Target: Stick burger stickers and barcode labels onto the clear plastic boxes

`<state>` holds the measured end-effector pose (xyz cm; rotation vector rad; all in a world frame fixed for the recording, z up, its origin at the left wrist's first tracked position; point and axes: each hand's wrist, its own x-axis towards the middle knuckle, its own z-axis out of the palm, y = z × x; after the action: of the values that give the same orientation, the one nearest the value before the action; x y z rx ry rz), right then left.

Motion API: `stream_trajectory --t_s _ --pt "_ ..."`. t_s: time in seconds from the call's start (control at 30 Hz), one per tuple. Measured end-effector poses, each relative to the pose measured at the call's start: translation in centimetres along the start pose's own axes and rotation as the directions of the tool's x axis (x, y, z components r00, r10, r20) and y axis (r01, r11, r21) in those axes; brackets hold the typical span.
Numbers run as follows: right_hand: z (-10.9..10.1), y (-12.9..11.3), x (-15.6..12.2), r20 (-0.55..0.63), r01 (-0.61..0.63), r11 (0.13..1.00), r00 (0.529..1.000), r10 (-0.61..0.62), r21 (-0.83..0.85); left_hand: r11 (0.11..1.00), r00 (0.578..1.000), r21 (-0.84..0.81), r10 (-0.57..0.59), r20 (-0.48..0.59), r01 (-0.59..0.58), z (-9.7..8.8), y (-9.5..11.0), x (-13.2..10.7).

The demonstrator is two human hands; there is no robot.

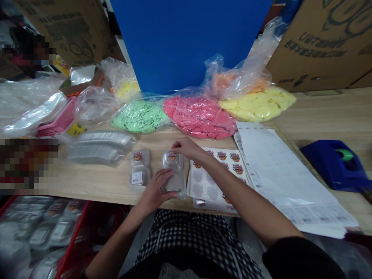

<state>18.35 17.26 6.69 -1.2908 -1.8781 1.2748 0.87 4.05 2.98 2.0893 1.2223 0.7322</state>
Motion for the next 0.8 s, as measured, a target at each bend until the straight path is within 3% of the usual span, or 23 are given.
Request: stream_trajectory --t_s 0.47,0.7,0.8 --pt "0.7 -1.1 -0.8 -0.079 0.091 0.979 0.991 -0.107 -0.183 1.0 1.0 0.02 0.013 0.001 -0.013 -0.2 0.3 0.1" --pt "0.9 1.0 0.0 -0.082 0.063 0.964 0.993 -0.087 -0.26 0.999 1.0 0.026 0.027 -0.014 -0.026 -0.1 0.1 0.0" --pt "0.8 1.9 0.1 -0.193 0.06 0.926 0.971 -0.14 -0.372 0.999 0.999 0.013 0.037 -0.015 -0.036 0.0 0.0 0.0"
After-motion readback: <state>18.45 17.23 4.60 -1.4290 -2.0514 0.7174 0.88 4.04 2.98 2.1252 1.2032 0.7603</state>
